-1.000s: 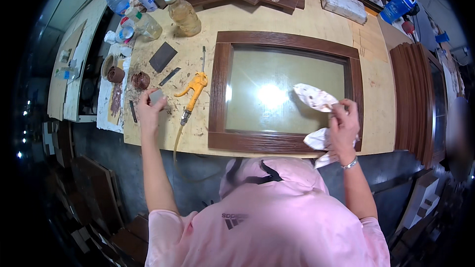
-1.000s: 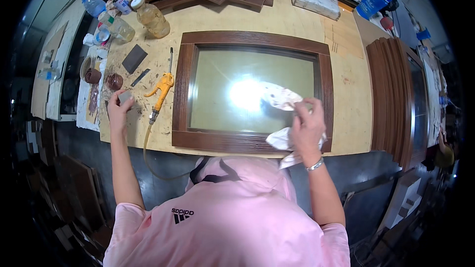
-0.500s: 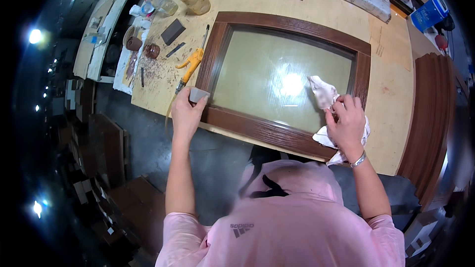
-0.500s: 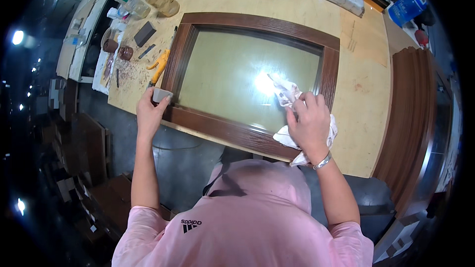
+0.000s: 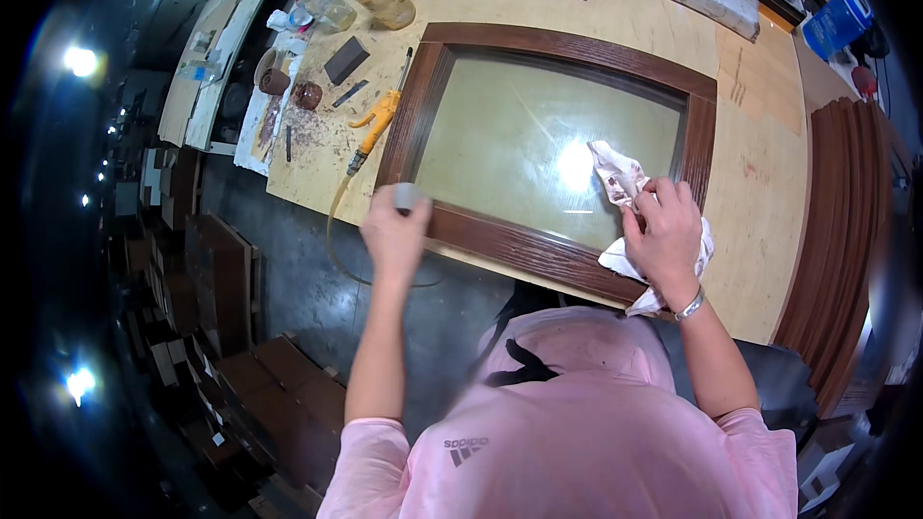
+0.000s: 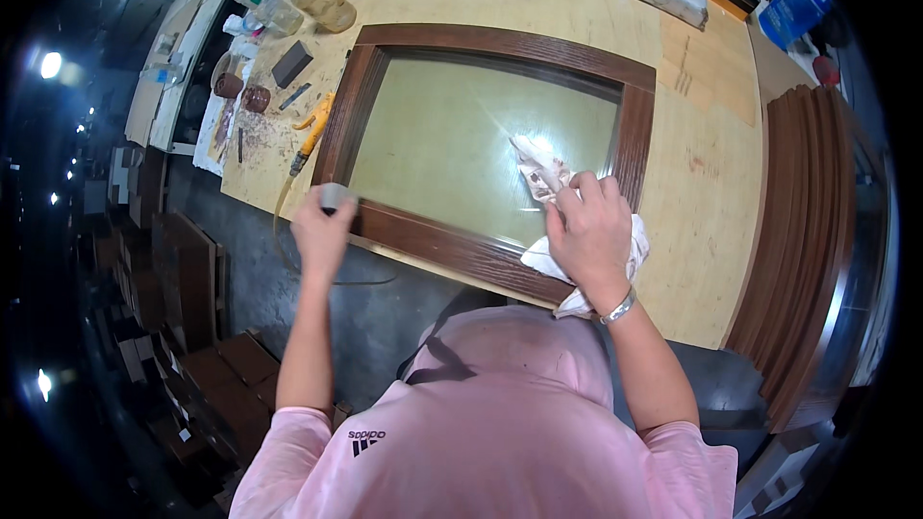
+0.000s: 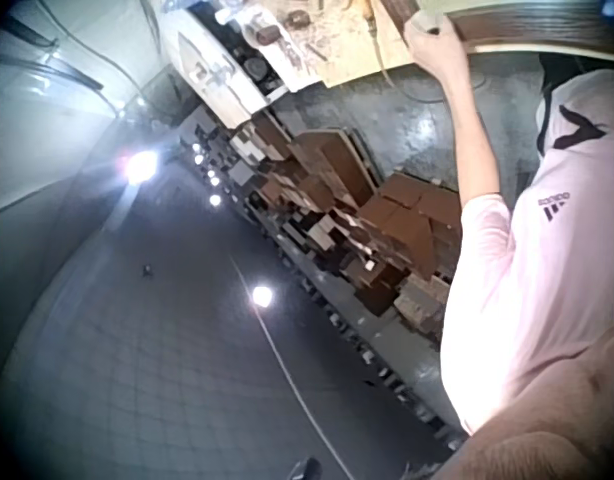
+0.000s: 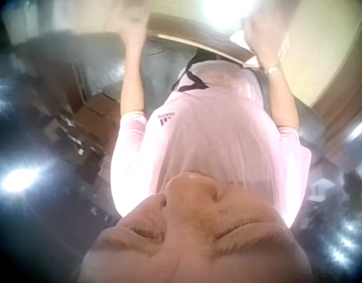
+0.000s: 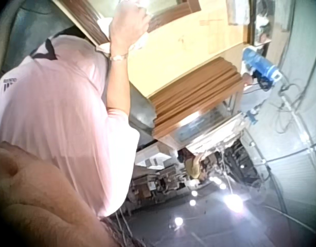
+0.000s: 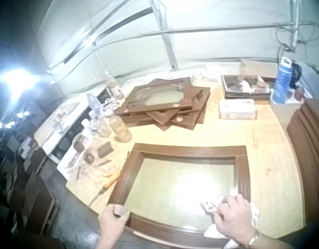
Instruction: The person wipes the glass and wooden frame of a picture frame with a cloth. They then use a sanding block to smooth the edges of the frame and wipe it again. The person handles the frame one at a time, flipping it over to clean different sides.
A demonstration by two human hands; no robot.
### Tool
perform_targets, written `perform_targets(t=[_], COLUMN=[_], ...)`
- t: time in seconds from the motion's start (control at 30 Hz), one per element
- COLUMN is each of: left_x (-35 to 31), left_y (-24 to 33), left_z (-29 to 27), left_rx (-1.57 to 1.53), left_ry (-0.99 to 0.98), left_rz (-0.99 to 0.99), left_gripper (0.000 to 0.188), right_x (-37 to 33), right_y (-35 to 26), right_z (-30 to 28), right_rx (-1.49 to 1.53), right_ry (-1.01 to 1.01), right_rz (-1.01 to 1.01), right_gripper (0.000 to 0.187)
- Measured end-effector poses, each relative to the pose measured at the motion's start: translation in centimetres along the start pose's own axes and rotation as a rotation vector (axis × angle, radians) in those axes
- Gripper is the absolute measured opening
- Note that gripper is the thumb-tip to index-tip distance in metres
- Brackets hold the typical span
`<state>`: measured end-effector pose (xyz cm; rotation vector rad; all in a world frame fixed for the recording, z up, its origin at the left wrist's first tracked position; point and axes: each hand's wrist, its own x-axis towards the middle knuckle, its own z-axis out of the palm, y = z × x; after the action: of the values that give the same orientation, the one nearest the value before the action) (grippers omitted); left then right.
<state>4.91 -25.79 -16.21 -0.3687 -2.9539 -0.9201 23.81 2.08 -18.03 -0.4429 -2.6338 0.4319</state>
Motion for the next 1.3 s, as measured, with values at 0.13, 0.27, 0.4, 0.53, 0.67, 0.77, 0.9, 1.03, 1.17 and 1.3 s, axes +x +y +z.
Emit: perform_targets(t=[0.13, 0.27, 0.4, 0.53, 0.67, 0.77, 0.9, 1.03, 1.17, 1.3], left_x=[-4.2, -1.0, -4.2, -1.9, -2.1, -2.4, -0.3, -6.5, -10.0, -5.1], left_y=[4.0, 1.3, 2.4, 1.0, 0.4, 0.2, -7.8, -2.1, -0.5, -4.1], left_z=[2.4, -0.4, 1.7, 1.0, 0.6, 0.2, -2.7, 1.3, 3.0, 0.2], left_rx=[-0.095, -0.075, -0.024, -0.015, 0.104, 0.04, -0.044, -0.336, -0.307, -0.467], left_ry=[-0.142, -0.057, -0.076, -0.016, 0.049, 0.062, 0.269, 0.215, 0.133, 0.303], left_rz=[0.139, -0.105, 0.092, -0.064, 0.062, 0.052, -0.163, -0.035, 0.137, -0.196], left_gripper=[0.025, 0.022, 0.026, 0.026, 0.028, 0.028, 0.026, 0.024, 0.025, 0.017], right_x=[-0.1, -0.2, -0.1, -0.3, -0.1, -0.2, -0.1, -0.1, -0.2, -0.2], right_y=[0.0, 0.2, -0.2, 0.1, -0.1, 0.0, -0.1, -0.1, -0.1, -0.4], right_z=[0.4, 0.3, 0.3, 0.5, 0.5, 0.6, 0.5, 0.7, 0.9, 0.7], right_rx=[-0.013, -0.019, -0.011, -0.012, -0.007, -0.013, -0.008, -0.022, -0.028, -0.038], right_ry=[0.001, 0.004, -0.008, 0.01, 0.011, 0.008, -0.005, -0.015, -0.009, -0.03], right_rz=[-0.004, -0.013, -0.023, -0.017, -0.022, -0.014, -0.02, -0.006, -0.014, -0.024], right_gripper=[0.014, 0.014, 0.014, 0.013, 0.014, 0.014, 0.013, 0.013, 0.014, 0.014])
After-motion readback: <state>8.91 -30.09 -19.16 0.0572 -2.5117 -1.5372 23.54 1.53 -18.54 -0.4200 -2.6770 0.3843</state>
